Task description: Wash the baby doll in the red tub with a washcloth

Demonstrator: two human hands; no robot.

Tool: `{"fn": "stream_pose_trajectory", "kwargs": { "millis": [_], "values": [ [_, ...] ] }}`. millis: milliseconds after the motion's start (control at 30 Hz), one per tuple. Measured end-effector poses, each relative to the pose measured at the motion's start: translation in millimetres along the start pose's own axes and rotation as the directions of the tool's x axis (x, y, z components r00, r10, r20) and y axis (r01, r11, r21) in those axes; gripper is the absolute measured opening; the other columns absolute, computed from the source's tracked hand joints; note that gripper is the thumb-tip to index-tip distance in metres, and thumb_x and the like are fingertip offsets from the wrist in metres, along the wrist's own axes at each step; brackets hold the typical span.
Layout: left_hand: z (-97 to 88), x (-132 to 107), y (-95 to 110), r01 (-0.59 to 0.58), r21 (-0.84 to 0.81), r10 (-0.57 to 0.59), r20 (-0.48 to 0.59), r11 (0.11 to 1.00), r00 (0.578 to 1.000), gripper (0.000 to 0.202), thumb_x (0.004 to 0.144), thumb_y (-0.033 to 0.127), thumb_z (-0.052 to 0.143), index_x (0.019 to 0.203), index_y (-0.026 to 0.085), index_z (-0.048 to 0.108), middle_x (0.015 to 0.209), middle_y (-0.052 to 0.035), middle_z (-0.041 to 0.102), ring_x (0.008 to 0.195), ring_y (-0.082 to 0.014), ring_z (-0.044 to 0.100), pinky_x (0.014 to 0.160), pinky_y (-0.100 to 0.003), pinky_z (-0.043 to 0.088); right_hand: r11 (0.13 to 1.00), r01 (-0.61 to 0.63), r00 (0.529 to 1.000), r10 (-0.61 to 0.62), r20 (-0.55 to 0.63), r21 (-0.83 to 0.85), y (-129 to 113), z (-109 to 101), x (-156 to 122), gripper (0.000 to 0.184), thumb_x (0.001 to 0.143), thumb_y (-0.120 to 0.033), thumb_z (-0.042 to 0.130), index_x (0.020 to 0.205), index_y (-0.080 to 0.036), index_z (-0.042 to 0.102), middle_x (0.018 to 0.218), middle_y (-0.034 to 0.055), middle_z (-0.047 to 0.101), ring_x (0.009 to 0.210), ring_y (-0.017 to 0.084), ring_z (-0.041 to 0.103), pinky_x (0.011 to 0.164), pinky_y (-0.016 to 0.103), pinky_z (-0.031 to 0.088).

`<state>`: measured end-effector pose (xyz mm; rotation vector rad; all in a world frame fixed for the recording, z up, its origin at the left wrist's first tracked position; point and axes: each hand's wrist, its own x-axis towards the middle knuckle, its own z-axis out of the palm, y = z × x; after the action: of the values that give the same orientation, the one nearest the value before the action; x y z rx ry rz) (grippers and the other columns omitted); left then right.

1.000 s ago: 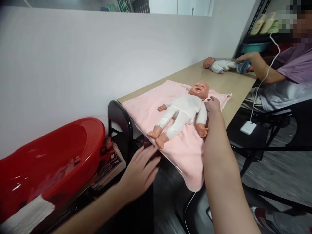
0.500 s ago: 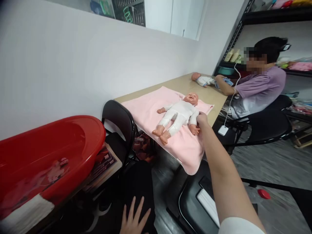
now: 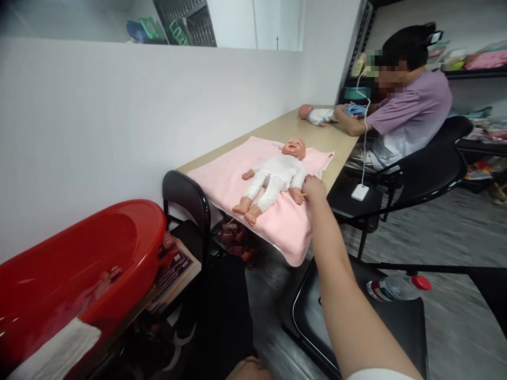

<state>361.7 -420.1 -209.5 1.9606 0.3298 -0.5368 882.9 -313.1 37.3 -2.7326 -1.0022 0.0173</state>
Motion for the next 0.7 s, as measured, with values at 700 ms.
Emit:
{"fn": "stream_pose_trajectory", "kwargs": {
  "millis": [700],
  "values": [
    [-47.3, -1, 312, -0.035, -0.998, -0.056, -0.038, 0.055, 0.998, 0.111, 0.05, 0.082, 0.092, 0.137, 0.018, 0.067, 0.116, -0.0158, 0.077, 0.118, -0.0402, 0.071, 0.111, -0.051, 0.049, 0.999, -0.037, 0.998, 0.039, -0.051, 0.028, -1, 8, 9, 0.046, 0.106, -0.019, 0.034, 0.14, -0.008, 0.062, 0.148, 0.0254, 0.062, 0.139, 0.033, 0.056, 0.112, 0.046, 0.043]
  ]
}}
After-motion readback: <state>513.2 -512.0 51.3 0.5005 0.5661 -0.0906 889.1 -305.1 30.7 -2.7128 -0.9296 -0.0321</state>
